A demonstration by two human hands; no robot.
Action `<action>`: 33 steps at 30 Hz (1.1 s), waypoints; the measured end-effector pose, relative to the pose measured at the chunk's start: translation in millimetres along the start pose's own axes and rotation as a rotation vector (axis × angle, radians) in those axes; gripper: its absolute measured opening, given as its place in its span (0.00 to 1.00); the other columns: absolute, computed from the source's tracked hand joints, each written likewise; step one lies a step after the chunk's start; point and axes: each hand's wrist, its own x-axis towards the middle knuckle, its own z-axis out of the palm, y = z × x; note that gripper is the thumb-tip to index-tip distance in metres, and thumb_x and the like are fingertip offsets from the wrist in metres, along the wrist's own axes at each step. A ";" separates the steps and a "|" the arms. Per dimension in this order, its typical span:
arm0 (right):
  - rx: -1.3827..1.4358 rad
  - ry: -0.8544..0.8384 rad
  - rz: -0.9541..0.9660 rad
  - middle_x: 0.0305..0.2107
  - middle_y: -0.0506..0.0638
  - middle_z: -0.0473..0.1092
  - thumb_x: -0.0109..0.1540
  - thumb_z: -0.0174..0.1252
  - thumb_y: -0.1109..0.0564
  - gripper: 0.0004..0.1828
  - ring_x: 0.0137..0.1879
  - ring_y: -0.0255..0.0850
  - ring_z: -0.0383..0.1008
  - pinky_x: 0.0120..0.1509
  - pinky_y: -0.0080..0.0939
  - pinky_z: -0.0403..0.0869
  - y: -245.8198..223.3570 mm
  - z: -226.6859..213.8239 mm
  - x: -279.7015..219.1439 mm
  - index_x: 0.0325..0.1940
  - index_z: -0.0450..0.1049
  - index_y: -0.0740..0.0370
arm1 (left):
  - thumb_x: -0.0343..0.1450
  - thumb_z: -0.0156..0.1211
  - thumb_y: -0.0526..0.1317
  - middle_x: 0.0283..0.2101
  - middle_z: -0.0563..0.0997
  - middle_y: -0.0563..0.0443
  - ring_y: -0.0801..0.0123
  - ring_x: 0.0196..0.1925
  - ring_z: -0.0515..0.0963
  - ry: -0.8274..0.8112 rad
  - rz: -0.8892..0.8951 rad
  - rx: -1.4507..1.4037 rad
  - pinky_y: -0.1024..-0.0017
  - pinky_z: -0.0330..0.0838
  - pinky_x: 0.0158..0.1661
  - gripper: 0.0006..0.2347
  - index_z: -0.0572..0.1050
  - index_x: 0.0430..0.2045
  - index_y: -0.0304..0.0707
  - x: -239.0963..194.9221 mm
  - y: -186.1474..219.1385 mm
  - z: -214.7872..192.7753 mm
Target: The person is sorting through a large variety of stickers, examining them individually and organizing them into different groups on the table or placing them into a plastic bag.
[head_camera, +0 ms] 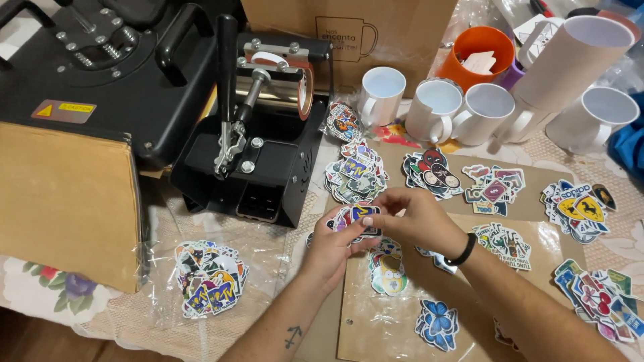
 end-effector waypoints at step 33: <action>0.441 0.231 0.047 0.31 0.53 0.77 0.59 0.68 0.61 0.15 0.37 0.34 0.76 0.40 0.35 0.81 36.3 -4.9 70.3 0.50 0.80 0.63 | 0.74 0.48 0.42 0.51 0.80 0.28 0.46 0.52 0.82 -0.027 0.008 -0.200 0.59 0.81 0.49 0.17 0.71 0.51 0.28 14.2 4.7 -5.9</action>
